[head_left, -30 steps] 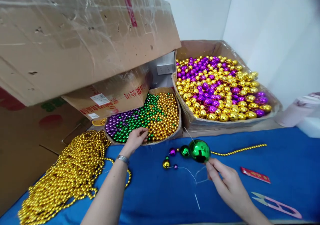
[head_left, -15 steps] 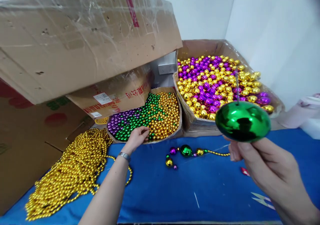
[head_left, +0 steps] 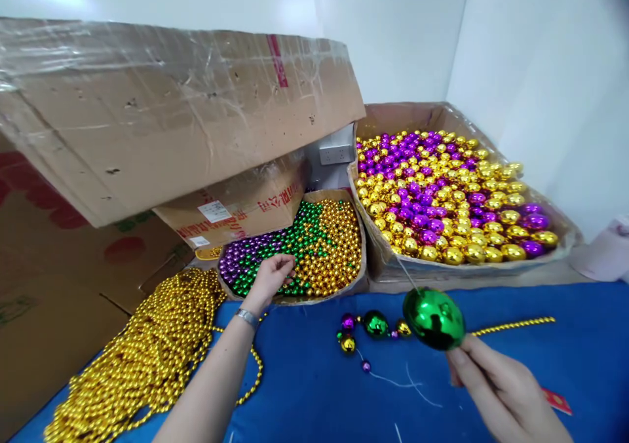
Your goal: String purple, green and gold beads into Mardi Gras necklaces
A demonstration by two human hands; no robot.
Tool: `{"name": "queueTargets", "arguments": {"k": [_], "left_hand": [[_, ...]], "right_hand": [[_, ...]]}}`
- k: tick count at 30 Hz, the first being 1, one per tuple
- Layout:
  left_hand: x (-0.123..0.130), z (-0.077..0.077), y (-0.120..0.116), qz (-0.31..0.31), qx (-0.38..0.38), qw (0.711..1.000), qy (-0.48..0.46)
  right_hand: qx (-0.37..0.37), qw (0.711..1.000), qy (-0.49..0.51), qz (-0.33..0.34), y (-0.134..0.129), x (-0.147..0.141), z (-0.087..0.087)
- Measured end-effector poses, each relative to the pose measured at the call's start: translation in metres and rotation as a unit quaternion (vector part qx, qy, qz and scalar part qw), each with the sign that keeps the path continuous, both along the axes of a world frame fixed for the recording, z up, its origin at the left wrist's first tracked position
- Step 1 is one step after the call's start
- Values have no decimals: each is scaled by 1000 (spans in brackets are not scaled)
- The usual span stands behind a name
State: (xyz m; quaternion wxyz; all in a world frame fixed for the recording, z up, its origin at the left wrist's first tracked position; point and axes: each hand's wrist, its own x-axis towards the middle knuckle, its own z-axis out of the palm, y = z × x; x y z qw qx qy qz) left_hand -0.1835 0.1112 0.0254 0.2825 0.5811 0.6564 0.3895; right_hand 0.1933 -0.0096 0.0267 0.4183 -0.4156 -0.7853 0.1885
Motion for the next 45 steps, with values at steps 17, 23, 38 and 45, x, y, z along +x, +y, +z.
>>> {"name": "queueTargets", "arguments": {"k": [17, 23, 38, 45], "left_hand": [[60, 4, -20, -71, -14, 988, -137], [89, 6, -70, -82, -39, 917, -388], [101, 8, -90, -66, -61, 882, -463], [105, 4, -98, -64, -42, 905, -420]], "right_hand": [[-87, 994, -13, 59, 0, -32, -51], [-13, 999, -27, 33, 1, -43, -57], [1, 996, -85, 27, -3, -45, -56], [-8, 996, -79, 33, -5, -43, -70]]}}
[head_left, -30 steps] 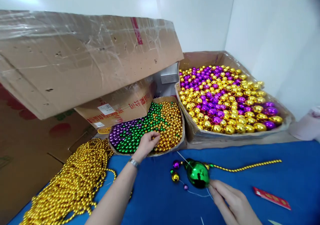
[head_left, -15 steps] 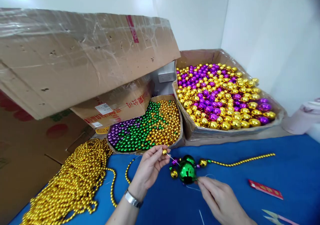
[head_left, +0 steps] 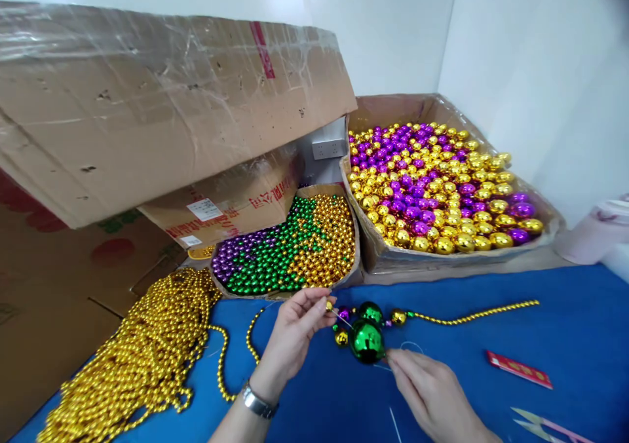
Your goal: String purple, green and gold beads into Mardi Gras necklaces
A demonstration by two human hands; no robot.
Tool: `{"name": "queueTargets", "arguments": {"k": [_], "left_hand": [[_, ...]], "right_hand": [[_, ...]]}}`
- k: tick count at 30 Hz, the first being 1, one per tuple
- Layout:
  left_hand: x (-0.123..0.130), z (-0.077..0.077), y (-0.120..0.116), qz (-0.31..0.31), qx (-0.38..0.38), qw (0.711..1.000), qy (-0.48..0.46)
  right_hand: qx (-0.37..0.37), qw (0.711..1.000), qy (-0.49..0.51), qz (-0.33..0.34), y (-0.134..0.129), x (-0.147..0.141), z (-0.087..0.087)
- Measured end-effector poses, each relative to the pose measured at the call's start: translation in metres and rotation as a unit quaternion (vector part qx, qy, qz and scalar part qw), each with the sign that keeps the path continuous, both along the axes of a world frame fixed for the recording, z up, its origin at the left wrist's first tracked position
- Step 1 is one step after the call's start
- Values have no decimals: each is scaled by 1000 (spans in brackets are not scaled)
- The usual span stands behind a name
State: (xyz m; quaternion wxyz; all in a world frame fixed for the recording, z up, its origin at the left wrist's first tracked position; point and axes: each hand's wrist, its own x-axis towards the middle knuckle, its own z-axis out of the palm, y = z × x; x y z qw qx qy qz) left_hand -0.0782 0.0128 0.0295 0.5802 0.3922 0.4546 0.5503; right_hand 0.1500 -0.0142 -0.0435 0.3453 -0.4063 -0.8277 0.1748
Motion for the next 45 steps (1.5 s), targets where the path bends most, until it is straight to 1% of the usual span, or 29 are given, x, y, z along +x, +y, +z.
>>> {"name": "queueTargets", "arguments": {"k": [2, 8, 10, 11, 13, 14, 16, 18, 20, 22, 24, 25, 26, 28, 29, 30, 31, 34, 35, 37, 39, 41, 43, 45], "left_hand": [[7, -9, -3, -4, -1, 1000, 20], [36, -45, -9, -4, -10, 995, 102], [40, -51, -9, -3, -6, 992, 125], [41, -51, -9, -4, 0, 991, 137], [41, -47, -9, -13, 22, 983, 179], [41, -43, -9, -17, 39, 977, 210], [42, -30, -8, -25, 78, 960, 267], [46, -15, -9, -35, 116, 949, 292], [53, 1, -9, -44, 147, 945, 287], [59, 15, -9, -46, 165, 948, 268], [63, 22, -9, -45, 166, 953, 250], [63, 22, -9, -46, 161, 956, 241], [64, 20, -9, -47, 153, 960, 231], [65, 8, -9, -57, 144, 962, 227], [66, -1, -10, -70, 153, 956, 241], [69, -11, -10, -93, 174, 942, 270], [73, -21, -12, -123, 204, 920, 311], [91, -52, -15, -210, 282, 830, 434], [98, -60, -15, -226, 291, 806, 463], [110, -75, -15, -238, 291, 775, 509], [118, -85, -13, -236, 282, 756, 542], [119, -91, -12, -233, 268, 746, 564], [112, -92, -12, -233, 253, 738, 581], [98, -91, -12, -229, 241, 728, 599]], "right_hand": [[-13, 1000, 3, -6, 0, -1, -7], [-79, 996, -10, -33, -3, 1, -31], [-93, 995, -21, -31, -4, 9, -38], [-96, 995, -25, -30, -3, 14, -39], [-98, 994, -29, -32, -1, 25, -37], [-98, 994, -27, -36, 1, 29, -33], [-97, 994, -14, -42, 5, 34, -19], [-95, 995, 5, -37, 11, 33, 0], [-93, 995, 24, -19, 16, 26, 17], [-96, 995, 38, 5, 20, 18, 28], [-102, 993, 49, 20, 22, 15, 32], [-107, 992, 56, 22, 22, 16, 33], [-112, 991, 65, 20, 21, 18, 34], [-125, 988, 89, 7, 19, 26, 37], [-132, 986, 102, -1, 18, 30, 40], [-138, 984, 113, -7, 17, 34, 44], [-144, 982, 125, -12, 15, 37, 49], [-167, 968, 185, -16, 9, 41, 68], [-178, 961, 210, -15, 6, 41, 74], [-196, 946, 258, -8, 1, 41, 84], [-195, 932, 304, -11, -4, 45, 91], [-175, 915, 362, -36, -6, 55, 95], [-140, 889, 428, -80, -6, 69, 98], [-105, 862, 480, -124, -4, 84, 100]]}}
